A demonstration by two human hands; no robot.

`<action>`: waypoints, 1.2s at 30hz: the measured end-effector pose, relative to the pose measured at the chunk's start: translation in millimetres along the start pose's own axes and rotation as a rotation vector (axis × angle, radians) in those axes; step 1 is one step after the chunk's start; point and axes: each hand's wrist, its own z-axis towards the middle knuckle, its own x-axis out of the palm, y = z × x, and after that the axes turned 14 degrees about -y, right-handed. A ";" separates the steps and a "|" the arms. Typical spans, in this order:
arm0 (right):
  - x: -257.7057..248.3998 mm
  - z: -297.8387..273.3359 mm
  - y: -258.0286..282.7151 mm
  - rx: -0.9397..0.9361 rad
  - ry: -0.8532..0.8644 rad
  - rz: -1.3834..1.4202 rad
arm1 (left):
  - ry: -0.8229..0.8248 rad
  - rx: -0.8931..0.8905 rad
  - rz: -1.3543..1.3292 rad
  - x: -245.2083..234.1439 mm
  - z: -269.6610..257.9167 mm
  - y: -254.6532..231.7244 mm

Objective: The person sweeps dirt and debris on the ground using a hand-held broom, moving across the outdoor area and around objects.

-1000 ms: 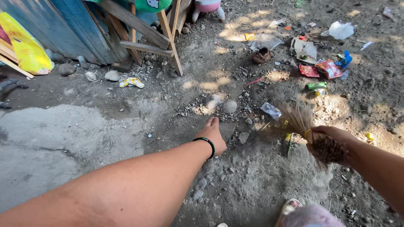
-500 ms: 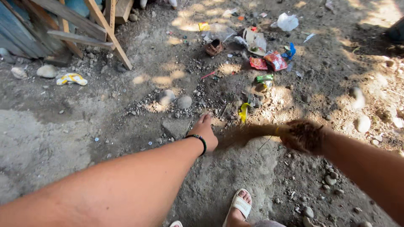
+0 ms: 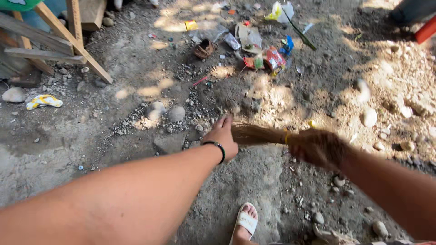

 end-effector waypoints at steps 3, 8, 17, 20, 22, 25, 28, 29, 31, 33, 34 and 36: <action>3.7 -13.9 48.6 -0.285 -0.168 -0.117 | 0.025 0.069 0.027 -2.9 8.9 -15.0; -30.7 -99.5 -8.0 -0.357 -0.569 -0.389 | 0.119 0.045 0.062 21.7 9.1 -33.6; -26.7 -59.6 -63.4 -0.142 -0.561 0.582 | 0.205 0.084 0.131 11.2 19.3 -70.1; -12.6 3.9 0.2 -0.047 -0.424 0.911 | 0.244 0.098 0.175 -5.0 20.4 -85.2; -1.6 33.3 13.7 -0.027 0.105 0.885 | 0.266 0.130 0.182 -7.4 16.4 -90.3; -19.0 17.3 13.0 -0.228 0.438 0.428 | 0.357 0.145 0.228 -4.2 26.7 -107.8; -47.1 -31.6 -16.5 -0.296 0.180 0.522 | 0.405 0.146 0.221 3.8 37.9 -117.7; -60.3 -48.9 -30.2 -0.286 0.051 0.534 | 0.381 0.190 0.220 8.0 43.9 -122.7; -84.4 -76.0 -56.5 -0.270 -0.283 0.443 | 0.367 0.261 0.217 15.6 56.8 -130.3; -95.2 -78.3 -78.5 -0.272 -0.510 0.361 | 0.310 0.377 0.153 21.0 71.5 -140.7; -93.6 -66.5 -83.7 -0.188 -0.500 0.470 | 0.317 0.411 0.148 22.8 80.4 -150.7; -101.2 -48.9 -77.1 -0.114 -0.498 0.608 | 0.442 0.380 0.225 20.6 96.5 -169.6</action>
